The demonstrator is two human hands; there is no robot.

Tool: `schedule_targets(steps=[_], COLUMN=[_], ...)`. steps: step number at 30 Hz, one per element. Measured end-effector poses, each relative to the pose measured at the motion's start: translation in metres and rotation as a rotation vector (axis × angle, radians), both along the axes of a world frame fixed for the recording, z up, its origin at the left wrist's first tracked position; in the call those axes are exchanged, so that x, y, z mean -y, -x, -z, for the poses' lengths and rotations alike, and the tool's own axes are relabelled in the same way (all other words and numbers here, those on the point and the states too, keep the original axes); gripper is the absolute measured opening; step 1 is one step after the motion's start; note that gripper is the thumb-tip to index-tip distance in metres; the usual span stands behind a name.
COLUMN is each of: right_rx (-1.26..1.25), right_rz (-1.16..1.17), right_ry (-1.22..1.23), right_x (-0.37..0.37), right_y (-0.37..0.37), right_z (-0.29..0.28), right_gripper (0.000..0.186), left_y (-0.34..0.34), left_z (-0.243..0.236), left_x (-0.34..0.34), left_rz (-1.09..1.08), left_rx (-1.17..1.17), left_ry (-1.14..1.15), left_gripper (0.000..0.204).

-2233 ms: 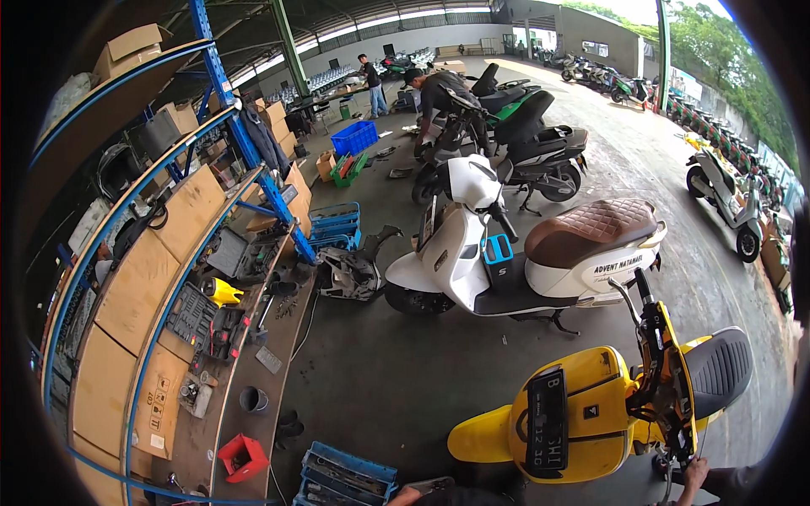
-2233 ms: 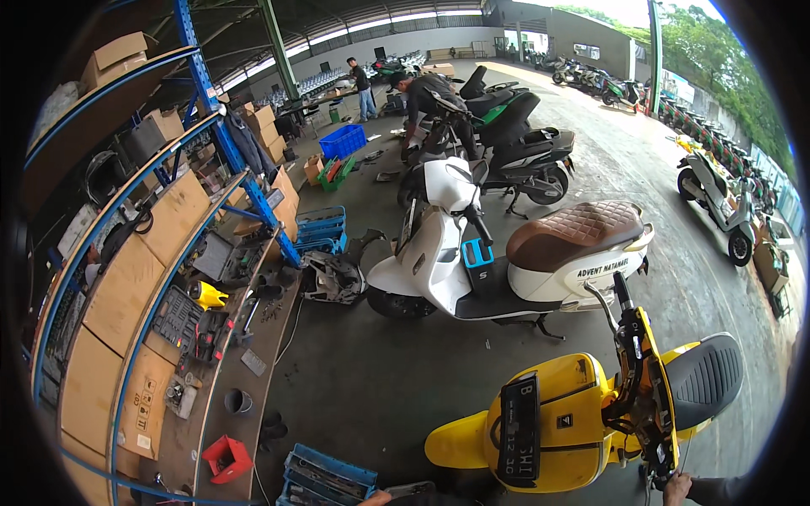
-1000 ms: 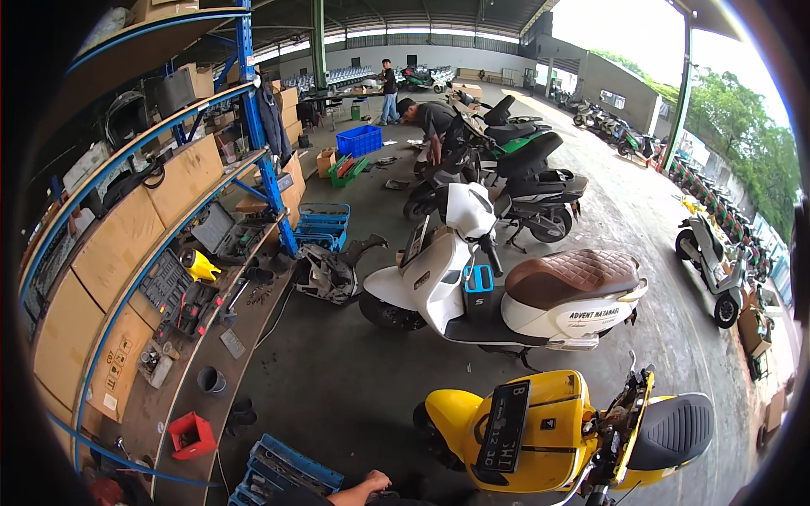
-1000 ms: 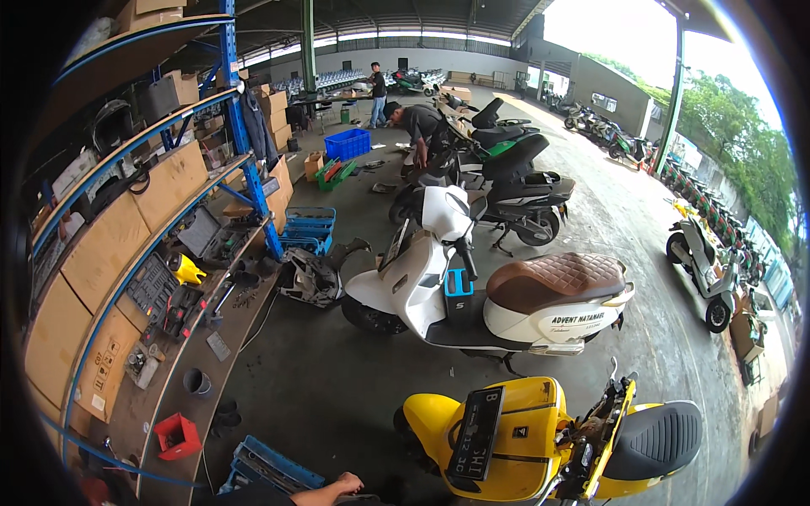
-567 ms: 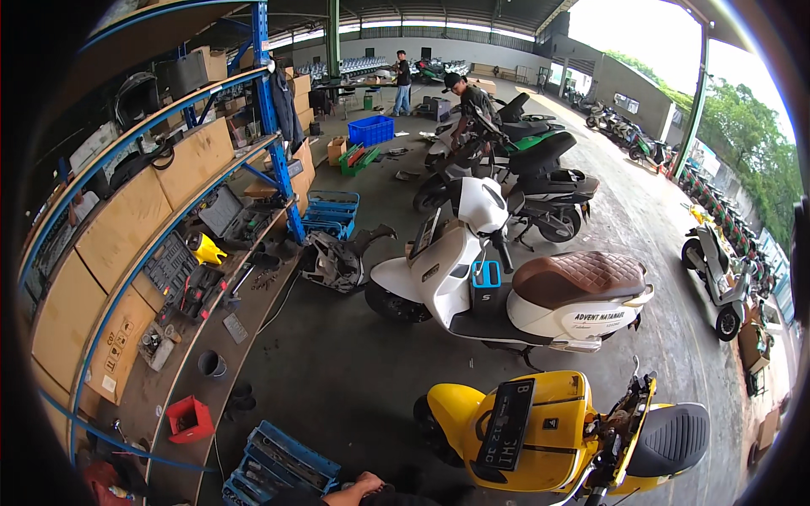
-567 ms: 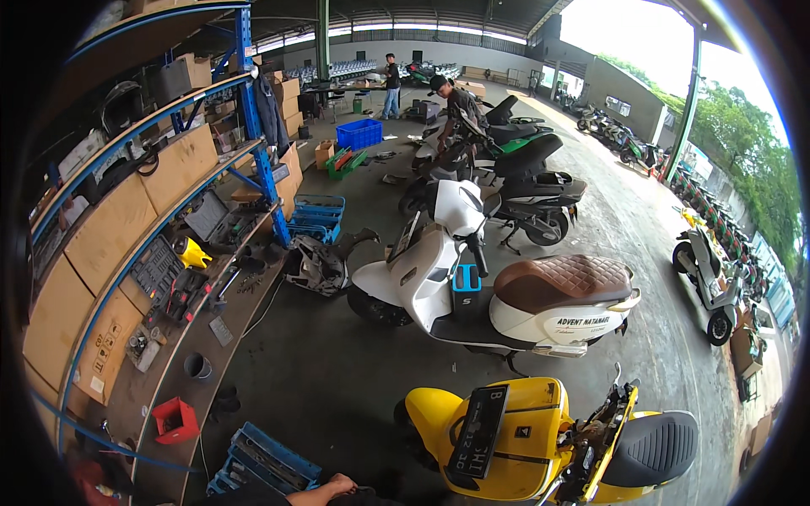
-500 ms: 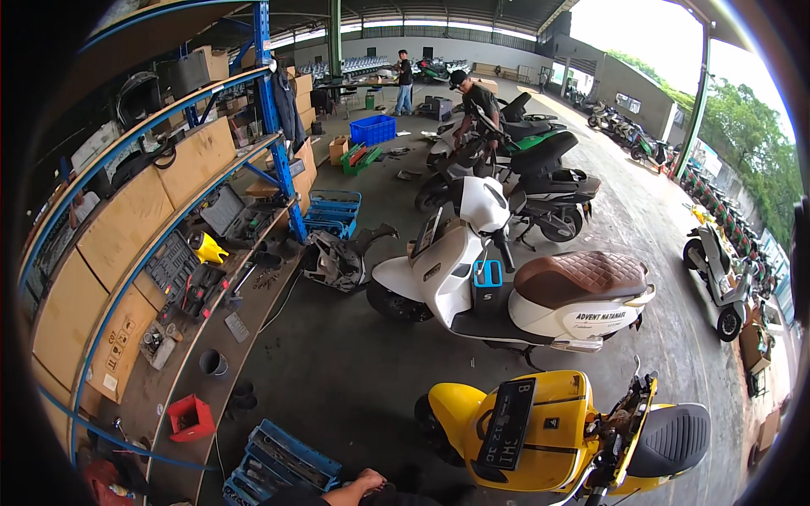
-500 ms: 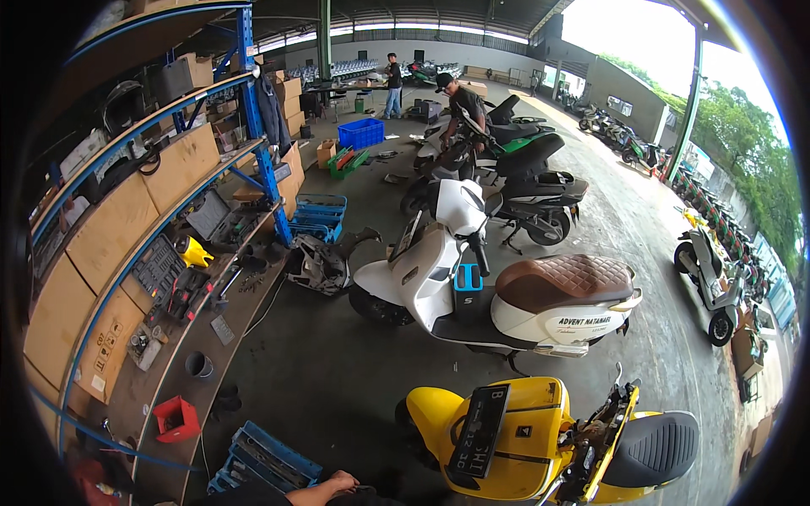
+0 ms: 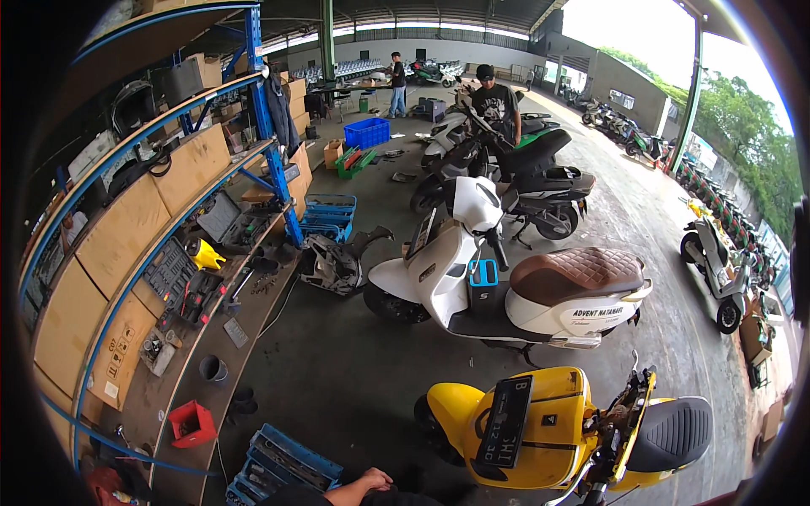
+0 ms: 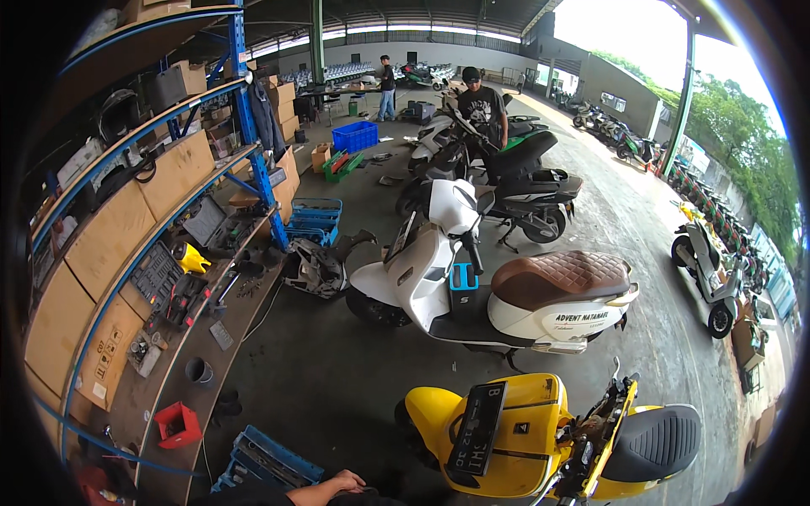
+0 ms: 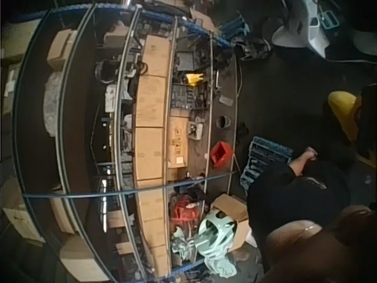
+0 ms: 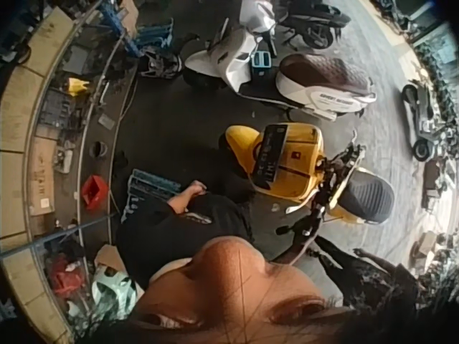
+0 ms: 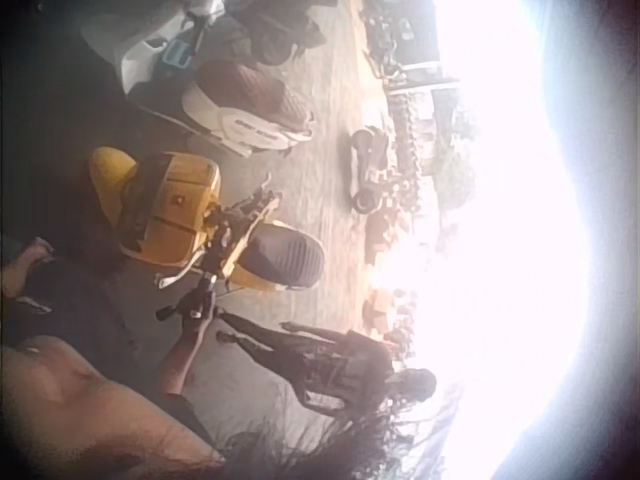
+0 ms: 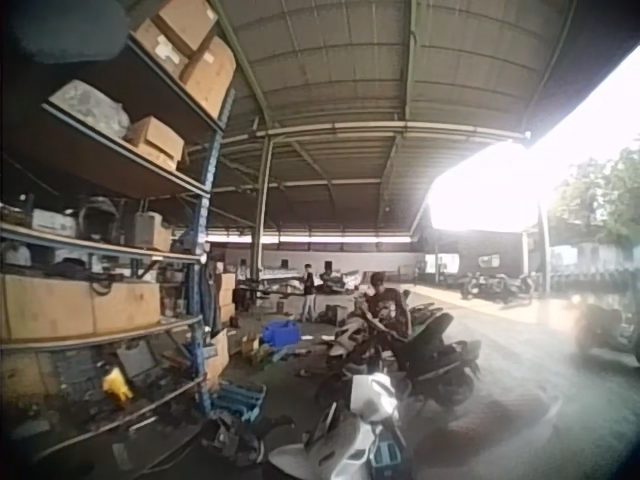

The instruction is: The person selects several metal rods from a blue toolbox and a tray of small parts, then uses a screwdriver and their hands to disassemble and adjust components on the front handlebars and steering assembly of a yellow scooter.

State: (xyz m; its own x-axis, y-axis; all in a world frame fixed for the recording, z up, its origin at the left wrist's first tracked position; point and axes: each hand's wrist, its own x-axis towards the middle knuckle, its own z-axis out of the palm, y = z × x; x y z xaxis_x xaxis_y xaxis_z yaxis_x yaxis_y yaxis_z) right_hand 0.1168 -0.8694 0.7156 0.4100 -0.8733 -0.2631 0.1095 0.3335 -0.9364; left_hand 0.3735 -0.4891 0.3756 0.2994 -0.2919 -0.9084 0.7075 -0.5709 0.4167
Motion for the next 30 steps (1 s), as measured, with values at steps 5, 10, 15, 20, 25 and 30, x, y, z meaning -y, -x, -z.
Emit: schedule_targets(steps=[5,10,15,20,25,30], right_rx=[0.033,0.086,-0.033,0.104,0.088,0.067], right_rz=[-0.028,-0.065,0.0,-0.046,-0.041,-0.055], right_ry=[-0.029,-0.076,0.033,-0.082,-0.074,-0.069], right_x=[0.001,0.002,0.008,-0.005,0.001,0.003], right_y=[-0.002,0.014,0.035,0.012,0.015,0.018], right_z=[0.0,0.004,0.007,-0.02,-0.01,-0.004], right_gripper=[0.045,0.045,0.047,0.043,0.042,0.042], left_y=[-0.004,-0.068,-0.163,-0.145,-0.141,-0.133], left_z=[-0.012,-0.12,-0.515,-0.665,-0.66,-0.663], left_x=[0.002,0.064,0.088,0.06,0.073,0.073], left_rz=[-0.063,-0.524,-0.43,-0.411,-0.308,-0.335], left_rx=[-0.087,0.505,2.126,2.43,2.343,2.418], left_ry=[0.046,0.366,1.26,1.424,1.345,1.351], left_gripper=[0.028,0.033,0.074,0.091,0.093,0.095])
